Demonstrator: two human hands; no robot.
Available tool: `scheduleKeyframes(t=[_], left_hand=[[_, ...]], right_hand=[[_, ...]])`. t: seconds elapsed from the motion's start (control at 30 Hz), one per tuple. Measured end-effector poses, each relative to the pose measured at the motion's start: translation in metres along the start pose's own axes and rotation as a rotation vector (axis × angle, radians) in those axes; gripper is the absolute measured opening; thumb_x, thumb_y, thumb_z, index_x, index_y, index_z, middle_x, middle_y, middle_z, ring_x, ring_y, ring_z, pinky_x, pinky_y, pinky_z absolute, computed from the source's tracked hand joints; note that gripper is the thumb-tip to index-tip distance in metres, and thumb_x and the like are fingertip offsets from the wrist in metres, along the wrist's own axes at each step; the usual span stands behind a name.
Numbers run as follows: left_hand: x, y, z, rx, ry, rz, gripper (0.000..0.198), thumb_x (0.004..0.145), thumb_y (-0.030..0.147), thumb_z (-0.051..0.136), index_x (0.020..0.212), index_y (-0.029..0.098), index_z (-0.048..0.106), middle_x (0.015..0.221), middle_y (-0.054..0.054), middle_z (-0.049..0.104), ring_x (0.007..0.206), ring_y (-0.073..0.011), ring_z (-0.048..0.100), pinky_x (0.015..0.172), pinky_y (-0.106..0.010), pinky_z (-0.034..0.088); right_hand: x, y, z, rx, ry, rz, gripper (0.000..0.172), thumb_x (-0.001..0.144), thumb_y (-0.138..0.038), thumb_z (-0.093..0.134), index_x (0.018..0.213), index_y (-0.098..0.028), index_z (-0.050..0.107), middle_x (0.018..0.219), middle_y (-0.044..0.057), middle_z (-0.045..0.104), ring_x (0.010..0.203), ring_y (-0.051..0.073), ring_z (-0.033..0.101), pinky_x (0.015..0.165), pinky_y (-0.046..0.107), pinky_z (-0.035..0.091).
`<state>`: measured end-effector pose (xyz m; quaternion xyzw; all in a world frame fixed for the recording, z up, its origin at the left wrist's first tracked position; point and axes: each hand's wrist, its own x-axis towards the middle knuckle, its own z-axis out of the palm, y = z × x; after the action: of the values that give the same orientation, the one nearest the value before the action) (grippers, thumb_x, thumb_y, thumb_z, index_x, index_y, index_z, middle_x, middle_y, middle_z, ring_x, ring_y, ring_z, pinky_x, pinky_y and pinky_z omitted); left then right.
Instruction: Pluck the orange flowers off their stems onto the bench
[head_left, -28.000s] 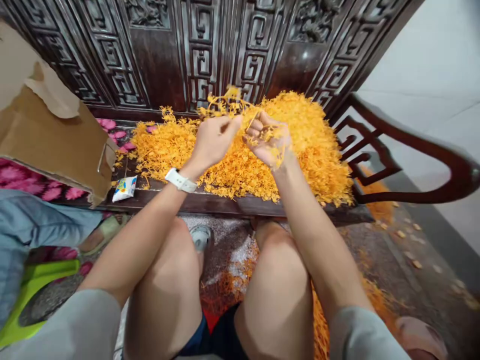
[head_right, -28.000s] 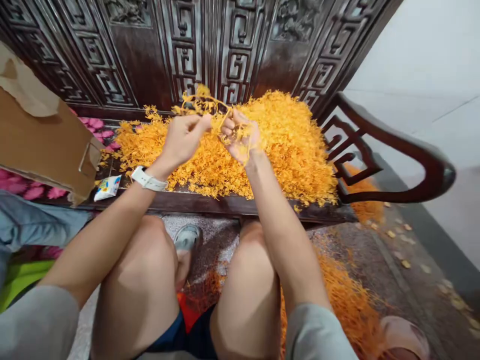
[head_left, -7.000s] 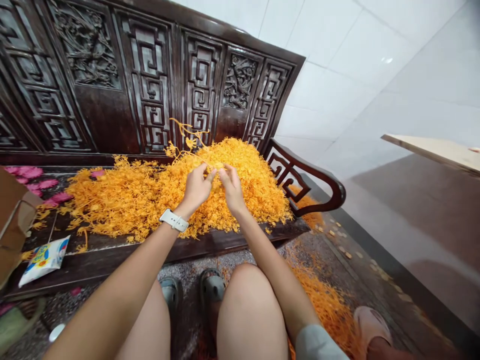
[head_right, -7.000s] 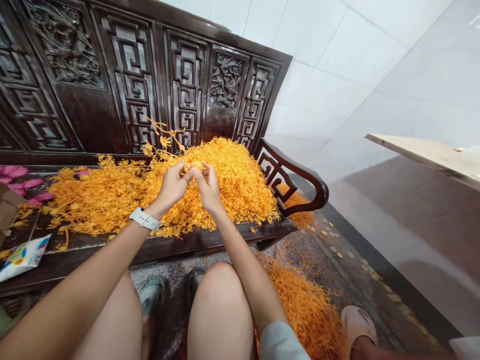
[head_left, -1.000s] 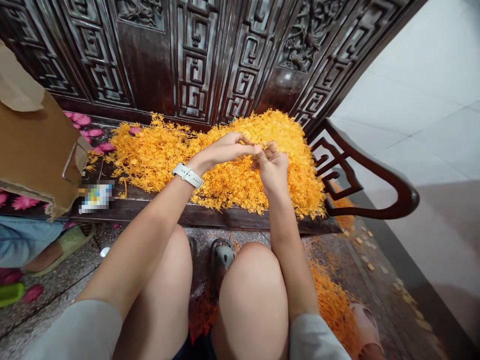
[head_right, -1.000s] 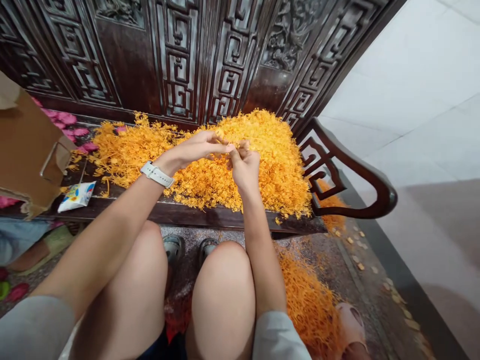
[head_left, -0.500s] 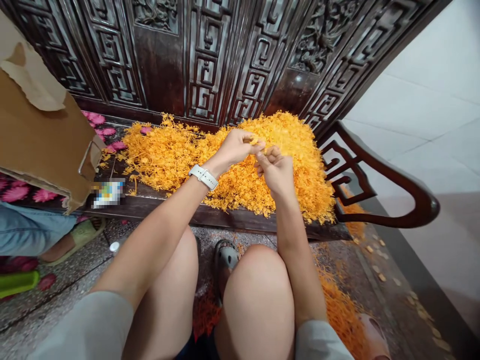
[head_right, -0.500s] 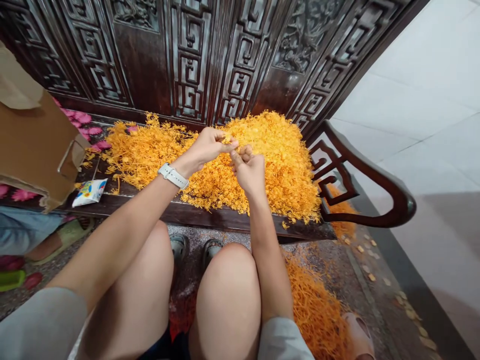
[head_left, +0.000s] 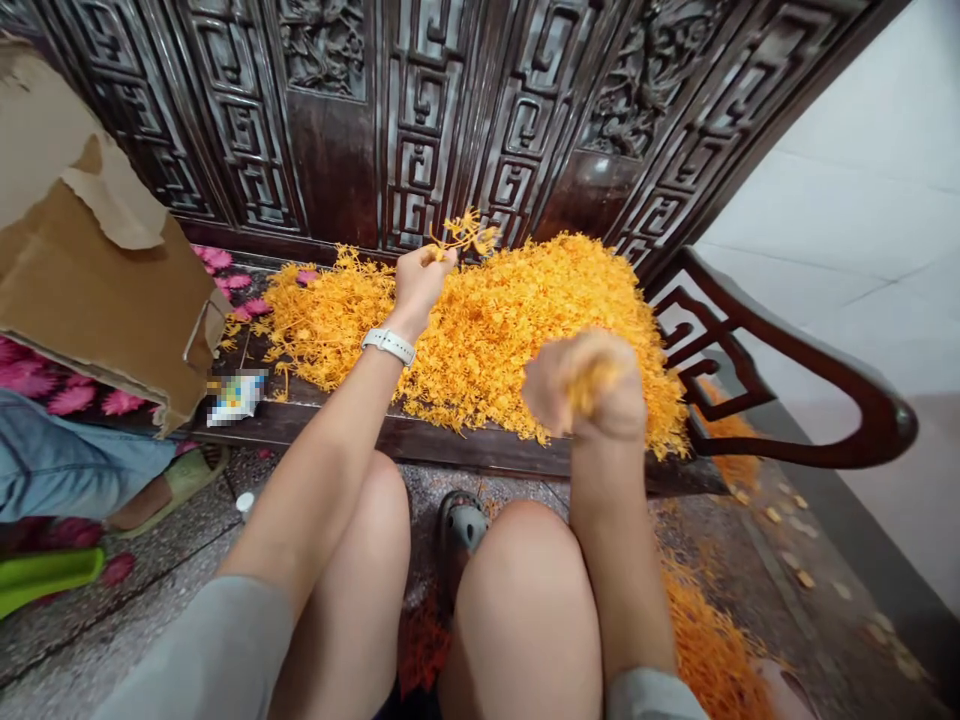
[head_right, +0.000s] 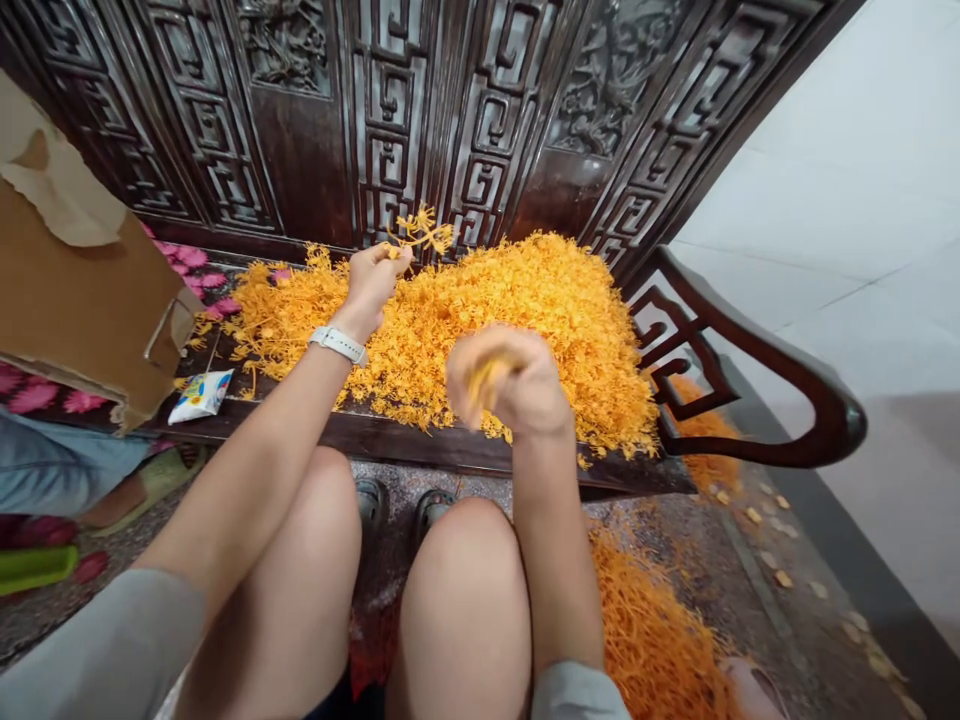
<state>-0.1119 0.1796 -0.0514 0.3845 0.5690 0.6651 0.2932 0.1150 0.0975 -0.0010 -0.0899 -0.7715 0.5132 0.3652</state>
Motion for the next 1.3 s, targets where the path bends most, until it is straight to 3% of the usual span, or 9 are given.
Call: scheduleKeyframes(t=[0.07,0.17,0.43,0.63,0.73,0.87,0.97,1.2,1.3], left_hand=[[-0.004,0.009,0.001,-0.026,-0.062,0.023,0.024,0.094,0.025,0.068,0.073,0.02,0.056,0.074,-0.002,0.055,0.068,-0.0133,0.044,0.062,-0.029,0.038],[-0.007,0.019,0.001,-0.042,-0.119,0.011,0.026,0.094,0.027,0.07,0.072,0.02,0.058,0.074,-0.003,0.056,0.067,-0.0132,0.044,0.064,-0.031,0.041],[-0.018,0.018,-0.003,0.014,-0.515,0.023,0.042,0.089,0.043,0.082,0.065,0.021,0.057,0.069,-0.003,0.053,0.062,-0.0129,0.043,0.059,-0.031,0.035],[-0.02,0.015,0.001,0.147,-0.507,0.258,0.059,0.085,0.047,0.086,0.056,0.021,0.042,0.061,0.002,0.036,0.062,-0.0136,0.038,0.062,-0.031,0.032],[-0.014,0.01,0.005,0.235,-0.327,0.347,0.056,0.088,0.04,0.082,0.055,0.021,0.041,0.061,0.001,0.035,0.064,-0.0148,0.037,0.063,-0.032,0.03],[-0.001,-0.001,-0.005,0.275,-0.039,0.285,0.051,0.092,0.034,0.076,0.059,0.022,0.038,0.063,0.0,0.037,0.068,-0.016,0.036,0.064,-0.032,0.03],[0.007,-0.006,-0.017,0.16,-0.007,0.169,0.057,0.094,0.038,0.074,0.061,0.022,0.029,0.063,0.002,0.032,0.066,-0.0153,0.033,0.064,-0.032,0.031],[-0.002,0.018,-0.02,-0.031,-0.207,0.146,0.055,0.096,0.04,0.075,0.06,0.021,0.037,0.066,0.001,0.038,0.063,-0.0127,0.038,0.07,-0.033,0.045],[-0.009,0.024,-0.02,-0.036,-0.282,0.144,0.052,0.092,0.037,0.079,0.059,0.021,0.042,0.066,0.0,0.04,0.063,-0.0125,0.04,0.071,-0.034,0.048]], right_hand=[[0.003,0.028,-0.015,0.091,0.423,0.117,0.062,0.092,-0.084,0.053,0.095,-0.025,0.07,0.083,0.007,0.069,0.07,0.019,0.063,0.062,0.032,0.057],[0.01,0.059,-0.027,0.215,0.716,0.305,0.063,0.088,-0.084,0.054,0.102,-0.023,0.063,0.104,0.013,0.072,0.083,0.021,0.067,0.071,0.036,0.061],[0.021,0.078,-0.01,0.06,0.77,0.302,0.055,0.086,-0.068,0.072,0.12,-0.03,0.05,0.11,0.005,0.072,0.083,0.017,0.073,0.066,0.03,0.057],[0.025,0.089,-0.005,-0.028,0.83,0.243,0.042,0.088,-0.06,0.074,0.096,-0.027,0.049,0.078,-0.001,0.065,0.066,0.013,0.064,0.059,0.026,0.051],[0.025,0.071,0.009,-0.122,0.709,0.163,0.044,0.087,-0.058,0.08,0.085,-0.026,0.05,0.07,-0.004,0.058,0.058,0.011,0.055,0.054,0.026,0.047],[0.007,0.017,0.024,-0.101,0.255,0.017,0.045,0.087,-0.061,0.08,0.072,-0.026,0.056,0.059,-0.004,0.053,0.05,0.011,0.049,0.048,0.028,0.044],[-0.006,-0.009,0.014,-0.007,0.01,-0.071,0.049,0.077,-0.069,0.083,0.065,-0.028,0.06,0.048,-0.005,0.045,0.043,0.011,0.045,0.045,0.029,0.042],[0.005,0.067,-0.033,-0.087,0.843,0.318,0.059,0.076,-0.067,0.083,0.117,-0.03,0.063,0.116,0.009,0.068,0.093,0.021,0.07,0.068,0.033,0.058],[0.008,0.086,-0.032,-0.175,0.961,0.351,0.062,0.077,-0.059,0.083,0.126,-0.029,0.059,0.13,0.012,0.063,0.108,0.024,0.068,0.076,0.034,0.058]])
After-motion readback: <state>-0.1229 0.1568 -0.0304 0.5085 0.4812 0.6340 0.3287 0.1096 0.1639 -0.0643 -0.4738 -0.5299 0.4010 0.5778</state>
